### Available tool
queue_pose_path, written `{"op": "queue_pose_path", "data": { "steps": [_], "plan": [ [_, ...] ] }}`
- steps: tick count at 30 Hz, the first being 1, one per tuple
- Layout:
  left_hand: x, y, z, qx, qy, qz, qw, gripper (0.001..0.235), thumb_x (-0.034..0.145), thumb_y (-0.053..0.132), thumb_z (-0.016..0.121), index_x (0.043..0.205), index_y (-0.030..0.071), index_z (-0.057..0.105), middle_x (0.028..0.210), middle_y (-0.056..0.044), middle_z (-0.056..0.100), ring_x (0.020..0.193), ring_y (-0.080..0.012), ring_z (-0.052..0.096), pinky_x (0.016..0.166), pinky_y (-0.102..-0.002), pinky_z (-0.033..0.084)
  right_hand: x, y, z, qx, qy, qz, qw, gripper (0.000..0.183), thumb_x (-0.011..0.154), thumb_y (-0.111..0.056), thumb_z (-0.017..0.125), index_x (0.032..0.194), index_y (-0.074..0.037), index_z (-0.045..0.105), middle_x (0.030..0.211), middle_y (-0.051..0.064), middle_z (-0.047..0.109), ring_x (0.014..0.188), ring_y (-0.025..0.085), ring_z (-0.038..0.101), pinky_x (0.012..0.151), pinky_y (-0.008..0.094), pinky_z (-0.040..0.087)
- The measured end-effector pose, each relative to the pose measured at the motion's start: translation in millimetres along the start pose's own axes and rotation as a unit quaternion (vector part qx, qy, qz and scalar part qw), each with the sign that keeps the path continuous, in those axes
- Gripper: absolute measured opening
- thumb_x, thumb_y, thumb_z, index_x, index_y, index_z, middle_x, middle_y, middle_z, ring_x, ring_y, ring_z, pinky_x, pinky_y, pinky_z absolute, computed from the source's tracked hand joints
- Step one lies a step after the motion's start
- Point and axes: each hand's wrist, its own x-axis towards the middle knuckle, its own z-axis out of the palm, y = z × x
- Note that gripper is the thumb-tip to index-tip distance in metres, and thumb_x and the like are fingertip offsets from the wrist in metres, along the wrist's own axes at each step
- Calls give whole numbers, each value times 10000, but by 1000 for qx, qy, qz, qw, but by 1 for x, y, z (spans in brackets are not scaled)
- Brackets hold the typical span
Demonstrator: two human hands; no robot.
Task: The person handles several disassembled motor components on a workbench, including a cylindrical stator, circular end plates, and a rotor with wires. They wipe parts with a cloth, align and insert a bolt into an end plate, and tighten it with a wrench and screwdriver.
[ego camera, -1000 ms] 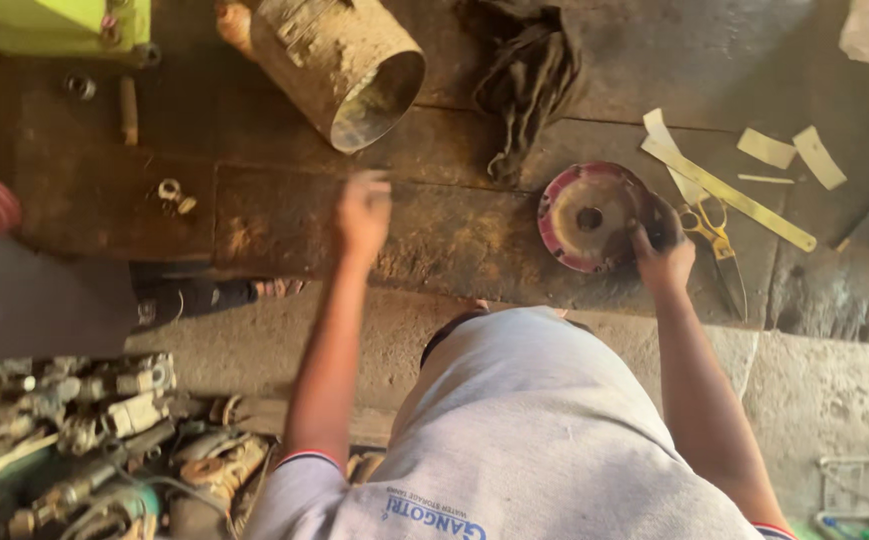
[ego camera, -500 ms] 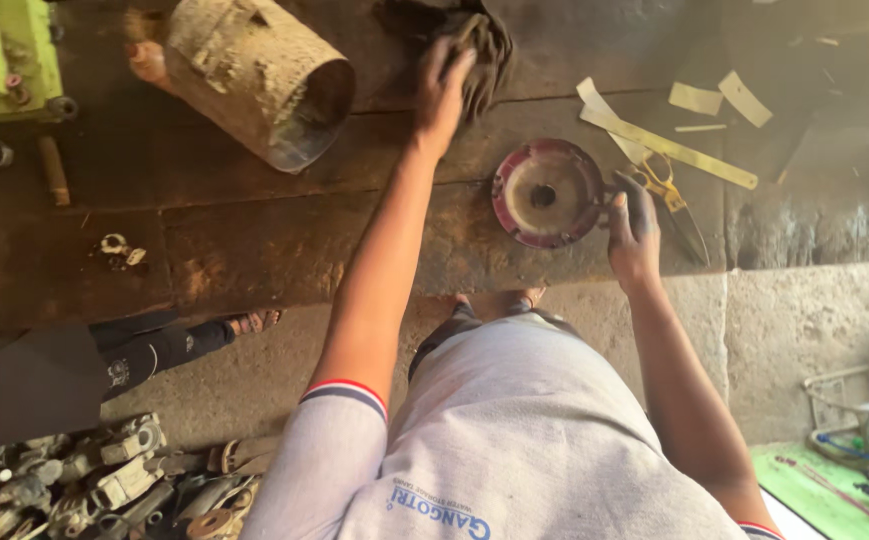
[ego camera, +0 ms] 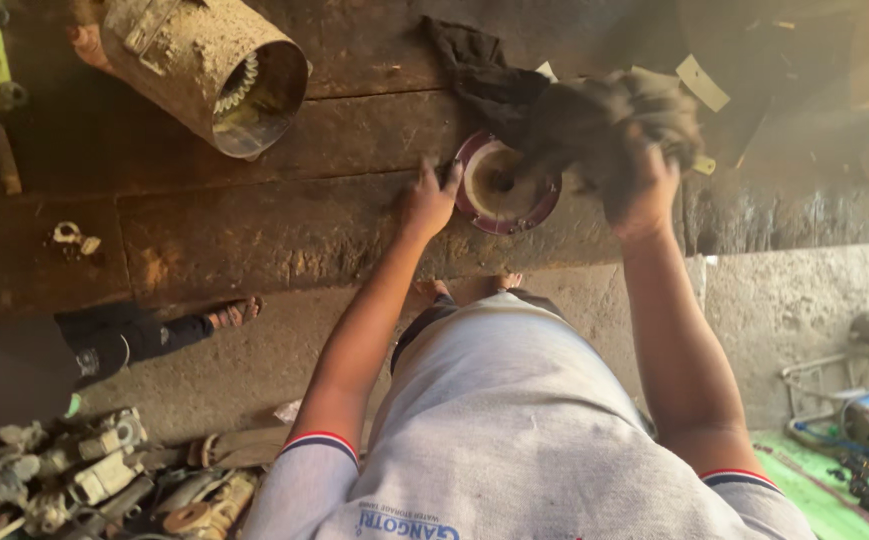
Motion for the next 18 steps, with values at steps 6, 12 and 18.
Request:
{"op": "queue_pose_path", "data": {
  "steps": [6, 12, 18],
  "plan": [
    [-19, -14, 41, -26, 11, -43, 999, 510, 1011, 460, 553, 1376, 104, 546, 1120, -207, 747, 996, -386, 725, 840, -473, 560, 26, 89, 10, -479, -151, 37, 864, 234, 929, -230, 685, 1142, -138, 709, 1052, 76, 753, 942, 205, 720, 813, 366, 591],
    [-41, 14, 42, 36, 178, 39, 983, 310, 1051, 260, 556, 1293, 82, 633, 1066, -209, 746, 934, -404, 718, 817, -470, 572, 1, 145, 38, -627, -309, -246, 671, 534, 764, -371, 718, 1253, -166, 659, 1120, 194, 714, 942, 351, 685, 757, 476, 569],
    [-62, 15, 39, 8, 212, 43, 976, 273, 1069, 255, 545, 1233, 75, 668, 1106, -188, 740, 997, -405, 702, 862, -467, 551, 13, 95, -15, -583, -513, -73, 626, 398, 1003, -89, 523, 1393, -86, 601, 1268, 186, 675, 1015, 315, 715, 818, 439, 610]
  ]
}}
